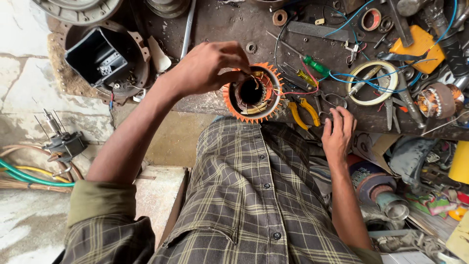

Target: The person works on a motor stator, using shears to cut wires and pliers to adjust internal components. They repeatedly insert and remove a small white plastic piece into the stator while manipulating copper windings and wires.

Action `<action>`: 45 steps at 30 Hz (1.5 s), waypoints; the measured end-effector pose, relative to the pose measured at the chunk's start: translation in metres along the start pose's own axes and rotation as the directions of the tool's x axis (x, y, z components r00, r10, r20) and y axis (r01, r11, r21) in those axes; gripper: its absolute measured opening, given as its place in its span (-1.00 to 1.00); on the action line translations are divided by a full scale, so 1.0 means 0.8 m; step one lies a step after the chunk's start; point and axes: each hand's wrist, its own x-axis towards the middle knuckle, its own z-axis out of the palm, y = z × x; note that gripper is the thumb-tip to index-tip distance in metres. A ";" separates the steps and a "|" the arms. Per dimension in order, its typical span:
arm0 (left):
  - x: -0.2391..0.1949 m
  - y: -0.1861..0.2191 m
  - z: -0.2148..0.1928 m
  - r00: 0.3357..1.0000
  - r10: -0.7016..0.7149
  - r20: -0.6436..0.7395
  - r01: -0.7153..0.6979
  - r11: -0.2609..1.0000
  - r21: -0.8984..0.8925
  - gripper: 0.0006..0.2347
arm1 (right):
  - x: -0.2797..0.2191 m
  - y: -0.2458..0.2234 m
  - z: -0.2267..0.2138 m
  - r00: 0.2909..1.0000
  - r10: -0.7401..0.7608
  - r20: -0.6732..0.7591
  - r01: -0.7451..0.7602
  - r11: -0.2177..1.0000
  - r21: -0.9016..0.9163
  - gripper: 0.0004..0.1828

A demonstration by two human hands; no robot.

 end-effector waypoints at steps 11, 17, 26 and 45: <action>0.031 -0.026 0.013 0.947 0.318 0.050 -0.298 0.808 0.509 -0.86 | 0.032 0.000 -0.014 0.988 -0.030 0.150 0.051 0.989 -0.141 -0.33; 0.016 -0.037 0.027 0.962 0.272 -0.006 -0.238 0.850 0.470 -0.83 | 0.040 -0.005 -0.042 0.929 -0.010 0.369 0.117 0.956 -0.269 -0.21; 0.004 -0.035 0.051 0.971 0.204 -0.121 -0.126 0.876 0.465 -0.85 | -0.008 -0.007 -0.124 0.716 0.444 0.538 -0.464 0.879 -0.107 -0.45; 0.024 0.047 0.005 0.930 -0.064 0.362 -0.231 0.664 0.711 -0.94 | 0.054 -0.059 -0.140 0.954 0.084 0.288 -0.176 0.935 0.309 -0.28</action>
